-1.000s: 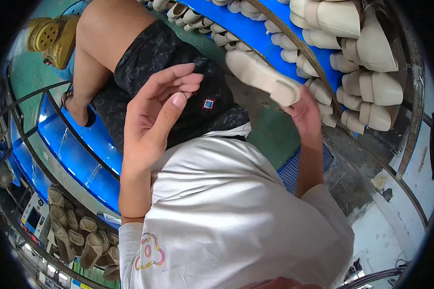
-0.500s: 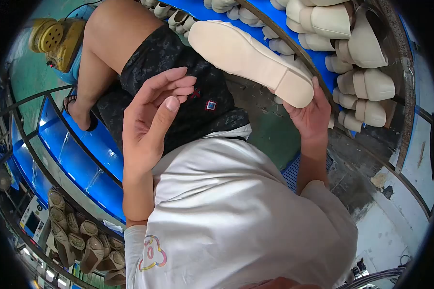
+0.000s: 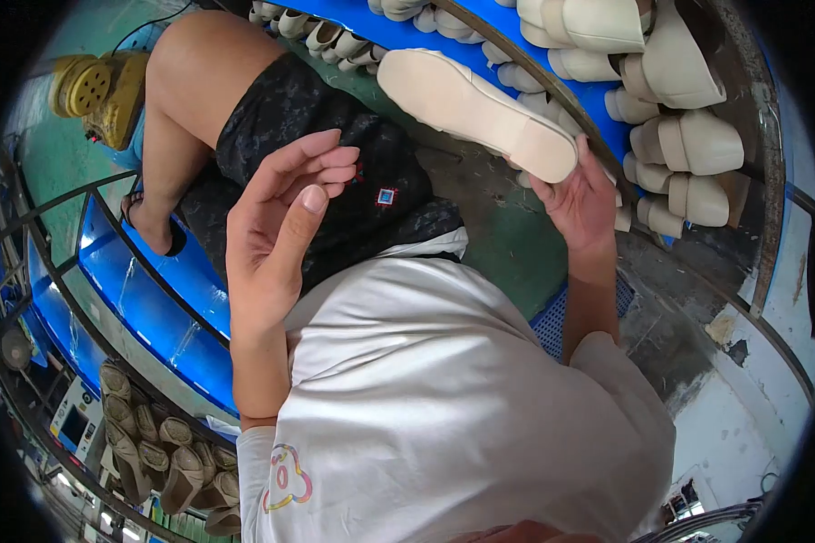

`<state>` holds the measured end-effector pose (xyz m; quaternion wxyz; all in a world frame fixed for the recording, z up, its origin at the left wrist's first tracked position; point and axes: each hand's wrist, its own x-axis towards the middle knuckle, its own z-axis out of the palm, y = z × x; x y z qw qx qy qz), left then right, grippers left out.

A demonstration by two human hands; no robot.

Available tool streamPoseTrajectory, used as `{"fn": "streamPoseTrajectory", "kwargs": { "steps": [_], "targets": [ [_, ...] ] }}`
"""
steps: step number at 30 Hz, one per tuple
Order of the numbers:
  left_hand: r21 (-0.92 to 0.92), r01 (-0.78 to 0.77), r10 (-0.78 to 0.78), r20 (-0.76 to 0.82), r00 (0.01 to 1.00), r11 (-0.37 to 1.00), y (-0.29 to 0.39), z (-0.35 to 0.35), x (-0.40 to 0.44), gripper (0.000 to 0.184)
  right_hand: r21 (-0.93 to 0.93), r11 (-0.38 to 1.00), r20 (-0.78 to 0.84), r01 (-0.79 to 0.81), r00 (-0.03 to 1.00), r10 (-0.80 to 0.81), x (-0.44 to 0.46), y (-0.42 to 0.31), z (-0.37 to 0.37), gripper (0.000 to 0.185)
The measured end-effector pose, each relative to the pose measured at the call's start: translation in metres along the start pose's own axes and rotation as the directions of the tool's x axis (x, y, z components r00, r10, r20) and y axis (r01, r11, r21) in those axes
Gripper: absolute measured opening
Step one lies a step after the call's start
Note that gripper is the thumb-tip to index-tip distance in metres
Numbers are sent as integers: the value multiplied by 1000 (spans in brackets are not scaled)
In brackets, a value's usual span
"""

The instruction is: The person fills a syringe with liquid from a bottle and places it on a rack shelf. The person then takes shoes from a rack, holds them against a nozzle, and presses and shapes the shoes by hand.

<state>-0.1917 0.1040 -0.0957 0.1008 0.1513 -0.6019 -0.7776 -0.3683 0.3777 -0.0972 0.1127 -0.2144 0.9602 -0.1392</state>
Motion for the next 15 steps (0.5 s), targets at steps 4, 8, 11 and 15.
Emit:
{"fn": "streamPoseTrajectory", "kwargs": {
  "steps": [4, 8, 11, 15],
  "targets": [
    [-6, 13, -13, -6, 1000, 1000, -1, 1, 0, 43, 244, 970, 151, -14, 988, -24, 1, 11, 3, 41],
    [5, 8, -8, -4, 1000, 1000, -2, 1, 2, 42, 343, 927, 329, -153, 944, 34, -17, 93, 81, 45],
    [12, 7, -7, 3, 1000, 1000, -1, 1, 3, 42, 762, 449, 336, -467, 877, 342, -36, 92, 151, 45],
    [19, 20, -20, 5, 1000, 1000, -1, 3, 1, 42, 415, 794, 86, -444, 888, 452, -44, 113, 207, 40]
  ]
}}
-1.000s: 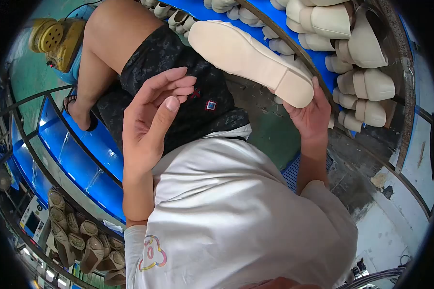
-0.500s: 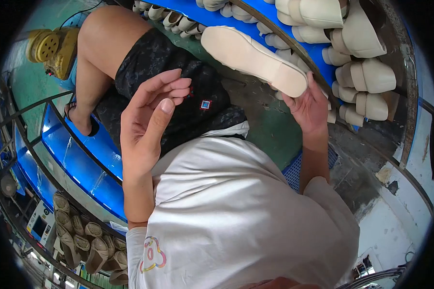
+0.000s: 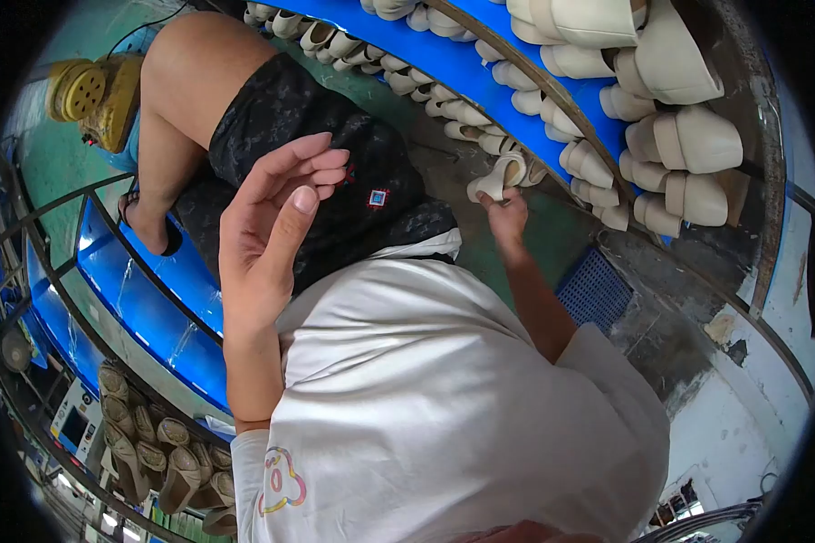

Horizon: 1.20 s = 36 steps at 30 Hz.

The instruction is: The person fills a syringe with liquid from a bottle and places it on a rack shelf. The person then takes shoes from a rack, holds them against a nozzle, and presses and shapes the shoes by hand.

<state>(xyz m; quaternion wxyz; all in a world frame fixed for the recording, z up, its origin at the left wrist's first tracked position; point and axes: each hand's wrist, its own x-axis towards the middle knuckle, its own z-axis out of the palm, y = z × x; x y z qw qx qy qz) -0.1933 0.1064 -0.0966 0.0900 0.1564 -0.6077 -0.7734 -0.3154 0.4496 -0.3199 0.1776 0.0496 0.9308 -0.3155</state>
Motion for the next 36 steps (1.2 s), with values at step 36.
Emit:
{"fn": "streamPoseTrajectory", "kwargs": {
  "steps": [36],
  "targets": [
    [-194, -227, -115, -941, 319, 954, -49, -141, -225, 30, 718, 269, 150, 642, 235, -960, -66, -478, 108, 19]
  ]
}}
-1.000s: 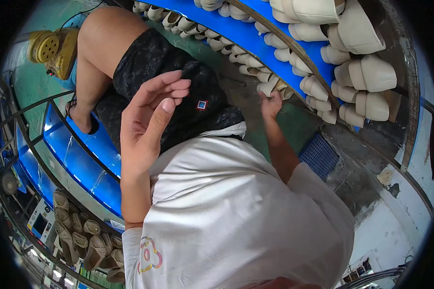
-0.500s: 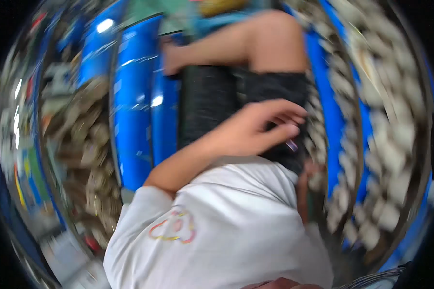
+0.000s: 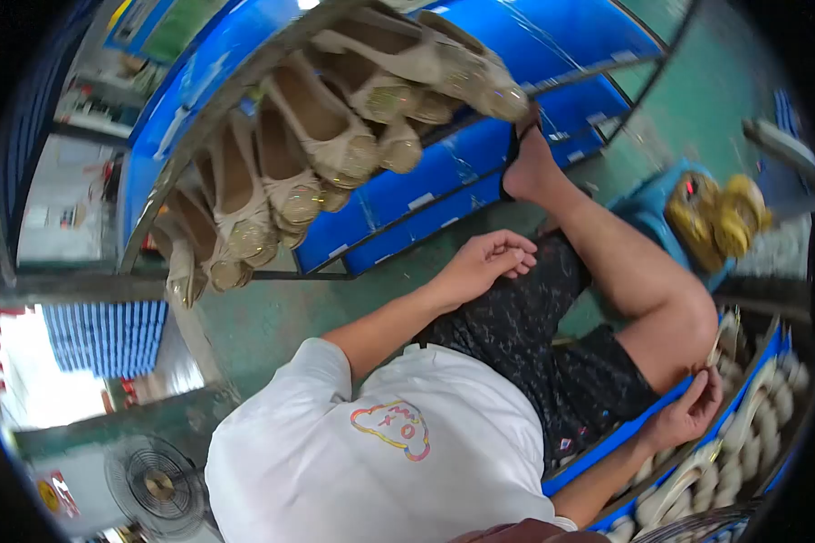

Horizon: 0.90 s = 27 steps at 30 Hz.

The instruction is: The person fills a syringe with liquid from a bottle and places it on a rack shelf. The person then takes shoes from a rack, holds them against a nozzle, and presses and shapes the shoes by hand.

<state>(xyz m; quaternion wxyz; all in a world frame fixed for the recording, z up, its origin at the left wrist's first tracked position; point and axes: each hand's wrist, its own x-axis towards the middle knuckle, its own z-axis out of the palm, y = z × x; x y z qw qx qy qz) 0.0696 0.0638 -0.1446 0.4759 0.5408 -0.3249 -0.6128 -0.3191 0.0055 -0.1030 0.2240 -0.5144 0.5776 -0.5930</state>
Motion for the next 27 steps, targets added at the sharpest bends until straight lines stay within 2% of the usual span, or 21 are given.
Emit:
{"fn": "streamPoseTrajectory", "kwargs": {
  "steps": [1, 2, 3, 5, 6, 7, 9, 12, 13, 15, 16, 17, 18, 19, 20, 22, 25, 26, 27],
  "targets": [
    [-19, -30, 29, -26, 999, 999, -3, -6, -7, 30, 9, 998, 58, 59, 997, -59, 16, -22, 26, 19],
    [-27, -73, 72, -58, 996, 997, -5, -14, -11, 29, 12, 981, 177, 196, 965, -195, 30, -33, 55, 16],
    [-11, -128, 126, -91, 988, 992, 1, -23, -13, 29, 83, 973, 330, 215, 915, -231, 41, -46, 88, 15],
    [5, -242, 238, -210, 948, 970, 18, -35, -28, 28, 248, 939, 585, 240, 735, -342, 55, -81, 153, 14],
    [127, -287, 311, -272, 910, 949, 34, -42, -40, 28, 237, 923, 653, 304, 654, -383, 54, -107, 184, 14],
    [252, -317, 388, -320, 864, 914, 56, -48, -55, 28, 319, 897, 714, 306, 545, -440, 58, -115, 214, 15],
    [431, -369, 545, -418, 727, 824, 109, -56, -94, 26, 450, 839, 793, 305, 296, -533, 58, -115, 266, 17],
    [693, -337, 755, -475, 453, 638, 161, -63, -158, 21, 533, 759, 791, 373, 97, -604, 44, -105, 312, 20],
    [761, -307, 810, -464, 358, 572, 184, -63, -180, 20, 518, 767, 802, 378, 96, -589, 39, -101, 317, 21],
    [960, -92, 960, -253, 122, 265, 234, -64, -223, 17, 470, 792, 834, 390, 99, -544, 24, -85, 320, 22],
    [998, 44, 999, -36, 0, 36, 259, -73, -242, 17, 387, 843, 911, 374, -13, -412, 21, -25, 345, 23],
    [982, 181, 994, 75, -82, -59, 288, -70, -263, 17, 377, 845, 923, 378, -73, -379, 2, 4, 375, 23],
    [971, 171, 965, 195, -176, -166, 320, -80, -280, 18, 398, 825, 915, 402, -106, -390, -25, 16, 408, 24],
    [946, 245, 938, 267, -220, -212, 354, -76, -292, 20, 432, 797, 898, 422, -126, -421, -58, 24, 443, 25],
    [899, 375, 929, 315, -197, -225, 388, -83, -308, 21, 446, 771, 889, 455, -126, -440, -88, 32, 477, 25],
    [861, 484, 966, 236, -107, -157, 448, -81, -321, 26, 433, 717, 888, 546, -122, -443, -126, 53, 524, 28],
    [860, 508, 992, -6, 127, -60, 523, -130, -331, 45, 376, 644, 907, 666, -121, -404, -145, 87, 560, 33],
    [853, 522, 975, -89, 204, -31, 539, -142, -327, 52, 333, 661, 943, 672, -235, -236, -149, 102, 573, 37],
    [816, 570, 960, -74, 269, -96, 547, -150, -317, 53, 302, 919, 946, 254, -199, -256, -159, 109, 581, 39]
  ]
}}
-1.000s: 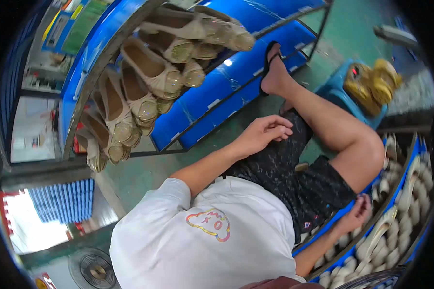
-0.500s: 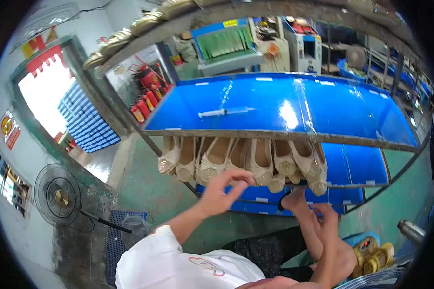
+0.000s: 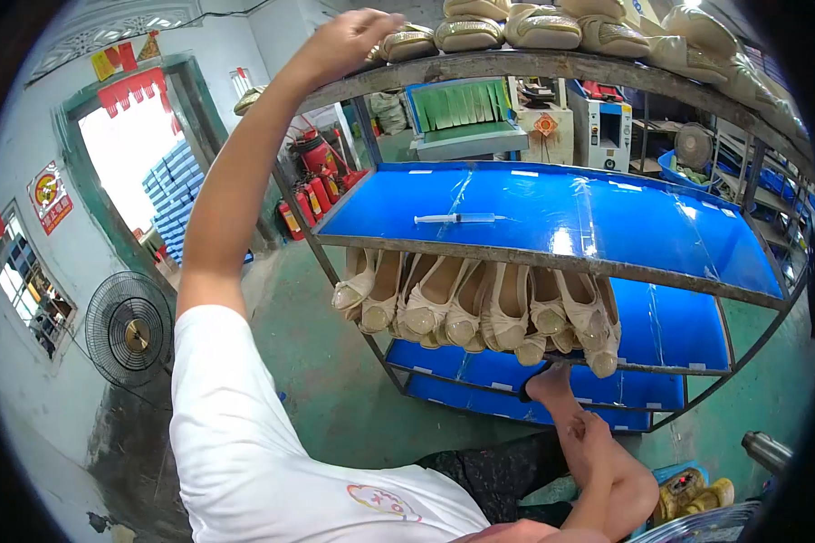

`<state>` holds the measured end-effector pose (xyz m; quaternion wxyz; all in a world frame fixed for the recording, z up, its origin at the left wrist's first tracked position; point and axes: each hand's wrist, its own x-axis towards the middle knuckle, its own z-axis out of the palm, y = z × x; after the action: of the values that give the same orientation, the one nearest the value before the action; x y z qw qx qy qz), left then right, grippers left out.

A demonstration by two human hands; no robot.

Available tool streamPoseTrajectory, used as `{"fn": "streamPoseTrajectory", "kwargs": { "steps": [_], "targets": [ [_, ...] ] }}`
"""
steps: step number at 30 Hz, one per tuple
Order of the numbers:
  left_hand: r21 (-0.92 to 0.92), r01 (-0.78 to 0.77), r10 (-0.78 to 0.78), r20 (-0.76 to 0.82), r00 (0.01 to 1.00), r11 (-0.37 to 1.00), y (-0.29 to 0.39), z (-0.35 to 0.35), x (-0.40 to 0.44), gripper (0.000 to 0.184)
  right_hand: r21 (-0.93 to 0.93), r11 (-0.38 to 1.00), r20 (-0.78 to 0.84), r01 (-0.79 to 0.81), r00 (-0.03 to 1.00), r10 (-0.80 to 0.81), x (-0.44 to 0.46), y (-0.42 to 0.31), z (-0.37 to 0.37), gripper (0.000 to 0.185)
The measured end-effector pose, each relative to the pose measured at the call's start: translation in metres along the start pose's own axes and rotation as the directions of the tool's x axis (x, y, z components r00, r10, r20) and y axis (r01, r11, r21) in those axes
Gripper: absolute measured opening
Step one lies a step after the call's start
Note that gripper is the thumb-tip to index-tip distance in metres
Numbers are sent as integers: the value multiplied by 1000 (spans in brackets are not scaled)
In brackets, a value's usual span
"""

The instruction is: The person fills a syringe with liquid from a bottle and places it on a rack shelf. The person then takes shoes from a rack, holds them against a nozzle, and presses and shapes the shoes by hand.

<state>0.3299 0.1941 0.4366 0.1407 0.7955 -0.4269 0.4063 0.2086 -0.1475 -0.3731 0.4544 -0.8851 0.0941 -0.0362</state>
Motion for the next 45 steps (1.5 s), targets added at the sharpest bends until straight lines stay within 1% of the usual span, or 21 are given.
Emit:
{"fn": "streamPoseTrajectory", "kwargs": {
  "steps": [2, 3, 7, 10, 12, 14, 17, 18, 19, 20, 22, 23, 25, 28, 30, 31, 32, 33, 36, 39, 45],
  "targets": [
    [135, -106, 93, 97, 991, 985, 7, 21, 14, 57, -25, 998, -59, 57, 997, -58, -13, -11, -9, 42],
    [64, 63, -74, 191, 979, 996, 24, 18, 15, 68, -63, 995, -78, 80, 993, -85, -21, -22, -18, 43],
    [-133, 106, -78, 197, 977, 985, 4, 11, 21, 82, -58, 987, -117, 150, 981, -156, -83, -73, -64, 54],
    [-336, -36, -36, -204, 978, 941, -61, -1, 7, 81, 28, 987, -137, 159, 978, -154, -177, -128, -120, 64],
    [-558, -166, -77, -386, 919, 813, 44, -18, -58, 55, 126, 984, -150, 126, 983, -107, -240, -161, -155, 72],
    [-800, -82, -423, -398, 814, 595, 79, -5, -122, 56, 289, 954, -166, 77, 986, -29, -280, -186, -180, 80],
    [-885, 118, -295, -22, 955, 451, 162, 33, -242, 72, 648, 760, -167, 57, 984, 68, -286, -220, -198, 98],
    [-843, 148, -23, 160, 987, 517, 193, 50, -280, 78, 782, 618, -92, 79, 996, -11, -288, -226, -196, 103],
    [-803, -114, 375, 143, 916, 585, 216, 72, -291, 70, 887, 454, -44, 88, 993, -107, -290, -230, -194, 108],
    [-803, -364, 712, 103, 695, 472, 239, 94, -302, 63, 957, 276, -26, 86, 976, -216, -295, -233, -190, 113],
    [-948, -145, 725, 112, 680, 282, 289, 151, -352, 62, 967, -41, -254, 252, 928, -274, -300, -212, -151, 108],
    [-944, -152, 744, 124, 656, 291, 297, 173, -370, 64, 974, -227, -33, 21, 998, -47, -306, -255, -182, 93],
    [-935, -162, 779, 157, 608, 314, 311, 205, -401, 69, 959, -190, -207, 209, 978, 29, -306, -223, -161, 83],
    [-749, 313, 296, 555, 777, 584, 280, 209, -439, 74, 973, -84, -164, 215, 900, 404, -306, -184, -154, 63],
    [-489, 821, -223, 800, 556, 295, 245, 234, -543, 38, 950, -105, -190, 295, 809, 556, -304, -171, -163, 60],
    [-18, 913, -253, 958, 132, 408, 198, 235, -606, 40, 915, -173, -189, 365, 766, 614, -301, -164, -164, 59],
    [65, 595, -146, 985, 89, 801, 150, 238, -695, 37, 906, -179, -204, 383, 767, 609, -302, -164, -170, 58],
    [213, 525, -166, 977, -137, 824, 134, 218, -744, 37, 897, -187, -215, 399, 767, 604, -306, -167, -176, 57],
    [559, 653, -257, 824, -505, 511, 126, 169, -800, 36, 897, -168, -252, 409, 784, 567, -313, -169, -182, 54],
    [679, 668, -264, 734, -626, 305, 134, 149, -814, 36, 900, -103, -293, 424, 762, 577, -314, -177, -182, 52],
    [669, 706, -251, 742, -621, 230, 138, 151, -801, 36, 941, -79, -226, 330, 783, 580, -311, -180, -188, 54]
  ]
}}
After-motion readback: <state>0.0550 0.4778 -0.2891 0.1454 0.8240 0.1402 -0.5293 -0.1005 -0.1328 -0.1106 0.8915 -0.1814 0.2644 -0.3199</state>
